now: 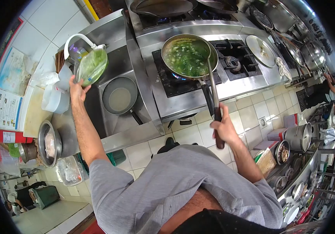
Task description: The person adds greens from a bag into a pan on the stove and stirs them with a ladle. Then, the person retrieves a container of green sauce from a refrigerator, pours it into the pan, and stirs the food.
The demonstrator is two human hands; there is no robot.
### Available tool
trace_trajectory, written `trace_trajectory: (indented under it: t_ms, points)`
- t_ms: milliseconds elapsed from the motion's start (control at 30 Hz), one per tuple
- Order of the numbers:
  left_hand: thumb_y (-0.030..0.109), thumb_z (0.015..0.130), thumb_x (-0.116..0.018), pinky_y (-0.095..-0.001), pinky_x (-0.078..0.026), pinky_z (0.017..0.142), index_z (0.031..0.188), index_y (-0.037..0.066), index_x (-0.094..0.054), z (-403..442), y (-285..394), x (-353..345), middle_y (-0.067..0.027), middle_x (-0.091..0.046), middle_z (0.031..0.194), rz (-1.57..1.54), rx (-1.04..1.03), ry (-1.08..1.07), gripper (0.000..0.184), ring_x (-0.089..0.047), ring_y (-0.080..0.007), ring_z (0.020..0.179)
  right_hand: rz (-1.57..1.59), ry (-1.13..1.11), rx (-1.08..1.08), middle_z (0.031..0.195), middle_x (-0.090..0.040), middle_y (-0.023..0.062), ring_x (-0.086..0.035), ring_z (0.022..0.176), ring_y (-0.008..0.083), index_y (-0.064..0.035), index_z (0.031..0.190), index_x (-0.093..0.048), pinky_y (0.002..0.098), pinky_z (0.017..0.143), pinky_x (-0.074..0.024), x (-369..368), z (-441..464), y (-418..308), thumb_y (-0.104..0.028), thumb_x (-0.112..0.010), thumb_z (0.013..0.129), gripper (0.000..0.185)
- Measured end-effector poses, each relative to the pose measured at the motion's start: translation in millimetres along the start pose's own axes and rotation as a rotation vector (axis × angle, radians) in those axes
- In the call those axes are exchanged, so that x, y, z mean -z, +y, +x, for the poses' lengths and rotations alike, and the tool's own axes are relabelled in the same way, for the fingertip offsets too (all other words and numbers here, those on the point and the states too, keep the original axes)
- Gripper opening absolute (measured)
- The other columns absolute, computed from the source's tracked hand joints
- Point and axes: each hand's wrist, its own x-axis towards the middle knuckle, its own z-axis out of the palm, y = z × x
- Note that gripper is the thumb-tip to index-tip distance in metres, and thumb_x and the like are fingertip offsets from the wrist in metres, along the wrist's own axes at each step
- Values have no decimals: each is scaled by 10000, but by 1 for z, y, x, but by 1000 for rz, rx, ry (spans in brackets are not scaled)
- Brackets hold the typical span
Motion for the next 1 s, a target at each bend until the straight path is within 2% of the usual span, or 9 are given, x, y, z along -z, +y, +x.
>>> trace_trajectory:
  t_ms: [167,233,333,533,600,800,867,933,1000]
  points:
    - [-47,819,-428,-414,-564,536,1154,143,-275,24,-51,3,-182,-475,1101,59,23,177,415,-605,-320,831,648,-97,-193,596,-483,88,-413,333,157,-152,1244,-332,279,287,-291,7,1,-29,-10,-552,711,594]
    - [-84,778,-367,-432,-574,540,1101,150,-311,48,-72,7,-178,-434,1114,40,-2,225,403,-584,-336,866,943,-214,-261,572,-468,98,-417,339,164,-138,1207,-413,278,284,-306,29,28,-22,20,-510,754,489]
    - [-69,804,-291,-404,-571,545,1000,124,-454,72,-80,12,-185,-509,1117,-114,27,133,319,-601,-326,821,596,-128,-98,589,-483,110,-440,338,174,-113,1233,-355,292,279,-333,20,36,-8,23,-533,716,564]
    - [-72,828,-266,-371,-577,578,1208,46,-458,125,-84,25,-204,-515,1145,-64,66,175,442,-618,-304,841,475,2,-60,545,-477,88,-439,329,170,-108,1259,-322,274,285,-349,-9,29,-20,17,-543,698,615]
    - [-68,838,-278,-370,-585,566,1269,-11,-416,142,-87,31,-206,-499,1176,-86,82,312,456,-615,-316,852,410,7,-62,535,-478,72,-422,317,157,-89,1273,-319,262,276,-342,-1,30,-30,15,-532,686,633]
    - [-145,771,-392,-372,-602,535,1315,-50,-342,154,-114,28,-181,-231,1281,179,-52,240,555,-583,-350,907,293,50,-51,564,-488,69,-433,331,151,-75,1297,-265,261,283,-360,-41,30,-29,20,-532,673,686]
    - [-145,751,-410,-375,-598,509,1320,-49,-332,156,-120,24,-189,-249,1274,195,-60,199,583,-585,-354,891,339,49,-74,584,-497,78,-429,328,152,-68,1295,-275,266,278,-356,-40,30,-33,18,-531,680,672]
    - [-153,754,-337,-345,-569,491,1356,-23,-284,159,-120,25,-237,-498,1156,73,-54,293,618,-631,-312,716,444,-57,-79,598,-503,80,-440,339,153,-69,1302,-280,271,285,-359,-15,36,-35,13,-532,687,670]
    - [-161,747,-357,-349,-581,514,1351,-5,-302,155,-120,19,-226,-478,1180,95,-23,363,626,-628,-321,772,413,-22,-84,600,-497,75,-448,352,149,-45,1306,-277,272,303,-370,-21,36,-44,20,-522,692,665]
